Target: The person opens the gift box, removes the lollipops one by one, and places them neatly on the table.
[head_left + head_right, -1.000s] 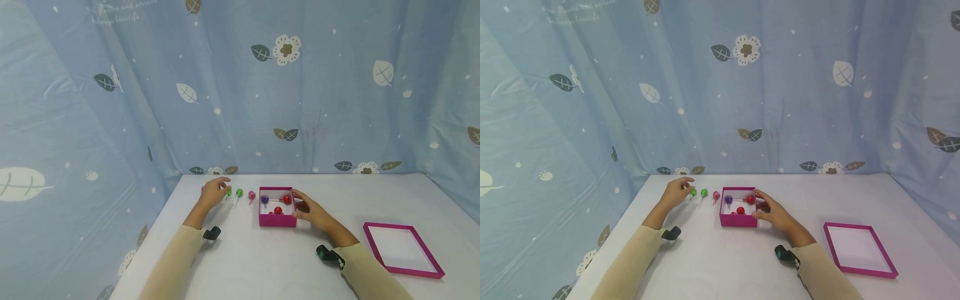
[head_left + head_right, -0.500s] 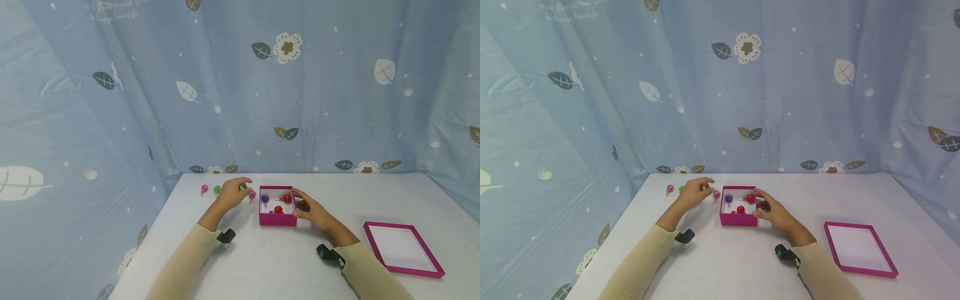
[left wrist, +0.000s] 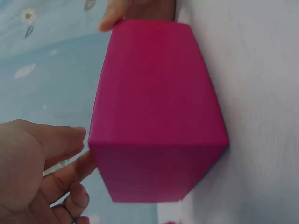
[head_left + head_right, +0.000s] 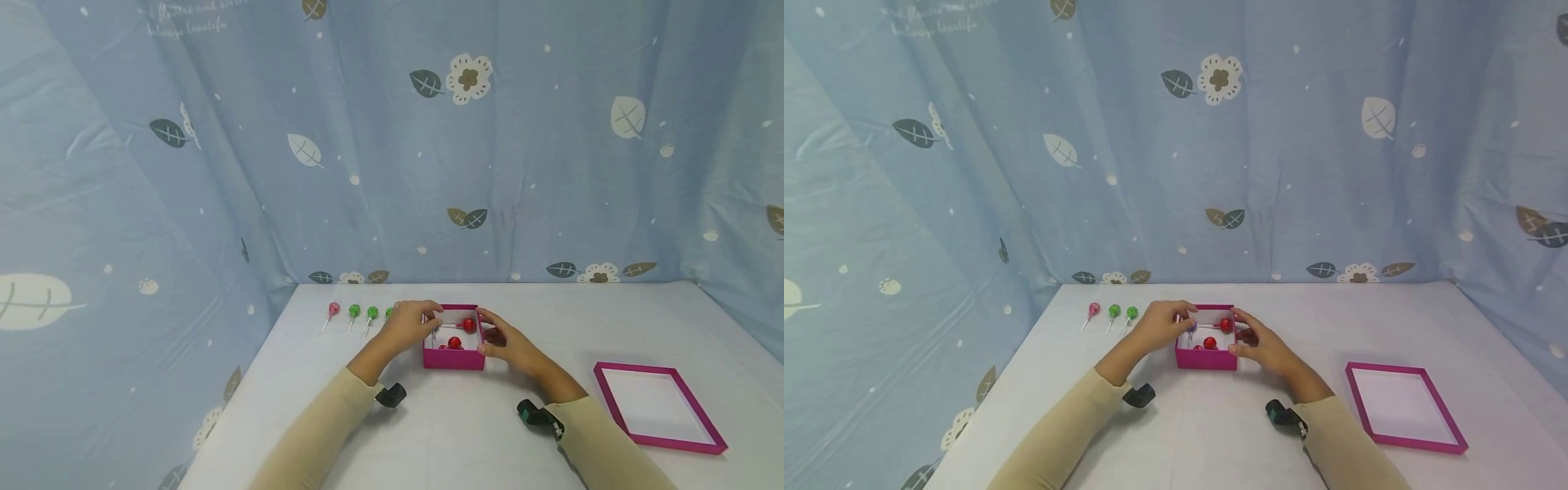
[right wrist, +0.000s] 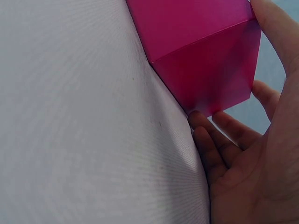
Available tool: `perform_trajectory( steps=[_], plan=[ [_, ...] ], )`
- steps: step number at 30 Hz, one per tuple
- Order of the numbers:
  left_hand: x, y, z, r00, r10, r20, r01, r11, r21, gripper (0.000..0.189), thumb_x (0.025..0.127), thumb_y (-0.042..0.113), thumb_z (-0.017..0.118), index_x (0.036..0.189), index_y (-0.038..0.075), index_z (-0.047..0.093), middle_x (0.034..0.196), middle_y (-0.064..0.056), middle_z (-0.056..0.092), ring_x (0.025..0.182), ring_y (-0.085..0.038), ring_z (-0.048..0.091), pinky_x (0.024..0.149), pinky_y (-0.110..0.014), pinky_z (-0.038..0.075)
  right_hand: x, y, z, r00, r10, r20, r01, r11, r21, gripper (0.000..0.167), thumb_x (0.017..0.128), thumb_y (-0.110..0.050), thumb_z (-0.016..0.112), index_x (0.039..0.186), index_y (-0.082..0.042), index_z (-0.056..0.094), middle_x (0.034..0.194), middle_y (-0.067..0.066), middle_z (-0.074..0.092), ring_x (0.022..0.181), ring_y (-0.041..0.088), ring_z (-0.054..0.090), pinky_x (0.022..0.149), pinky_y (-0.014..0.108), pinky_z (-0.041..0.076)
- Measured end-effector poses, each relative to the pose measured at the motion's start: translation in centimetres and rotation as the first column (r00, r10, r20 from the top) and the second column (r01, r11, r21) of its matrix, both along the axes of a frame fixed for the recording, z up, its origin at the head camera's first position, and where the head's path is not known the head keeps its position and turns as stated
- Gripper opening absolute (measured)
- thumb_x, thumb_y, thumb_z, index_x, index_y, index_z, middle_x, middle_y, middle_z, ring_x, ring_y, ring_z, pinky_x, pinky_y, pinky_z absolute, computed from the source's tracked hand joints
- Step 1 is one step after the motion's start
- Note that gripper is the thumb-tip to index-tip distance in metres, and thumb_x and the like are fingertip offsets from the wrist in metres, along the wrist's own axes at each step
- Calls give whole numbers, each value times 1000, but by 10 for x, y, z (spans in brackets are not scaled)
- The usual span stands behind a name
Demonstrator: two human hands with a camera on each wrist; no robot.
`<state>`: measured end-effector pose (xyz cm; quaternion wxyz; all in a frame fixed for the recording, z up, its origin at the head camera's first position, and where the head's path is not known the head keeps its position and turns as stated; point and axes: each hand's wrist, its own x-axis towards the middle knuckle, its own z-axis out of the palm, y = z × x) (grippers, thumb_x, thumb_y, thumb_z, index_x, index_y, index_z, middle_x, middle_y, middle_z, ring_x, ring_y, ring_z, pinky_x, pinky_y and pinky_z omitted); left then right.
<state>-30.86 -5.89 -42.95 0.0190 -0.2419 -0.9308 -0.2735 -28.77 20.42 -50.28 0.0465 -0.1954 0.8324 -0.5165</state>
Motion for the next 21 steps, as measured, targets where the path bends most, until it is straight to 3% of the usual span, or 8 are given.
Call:
perform_trajectory(
  steps=[9, 16, 21],
  plan=[
    [-2, 12, -5, 997, -75, -29, 73, 996, -53, 25, 93, 29, 67, 115, 19, 71, 92, 10, 69, 76, -3, 58, 66, -22, 49, -1, -1, 1, 1000, 3, -1, -3, 1000, 9, 80, 89, -23, 69, 155, -14, 23, 152, 24, 27, 125, 48, 43, 99, 60, 37],
    [-1, 21, -7, 994, -105, -22, 102, 990, -94, 25, 92, 29, 69, 114, 18, 72, 87, 11, 67, 74, -3, 57, 64, -21, 48, 1, -1, 1, 1000, -3, -9, 3, 1000, 24, 79, 89, -28, 69, 154, -22, 25, 153, 19, 30, 124, 42, 46, 99, 56, 39],
    [-2, 24, -9, 995, -98, -29, 92, 982, -164, 26, 89, 30, 72, 113, 20, 72, 75, 16, 62, 69, 0, 55, 77, -30, 45, 1, -1, 0, 1000, 7, -2, -7, 1000, -2, 79, 88, -30, 70, 154, -24, 27, 152, 19, 31, 124, 41, 46, 99, 55, 40]
  ],
)
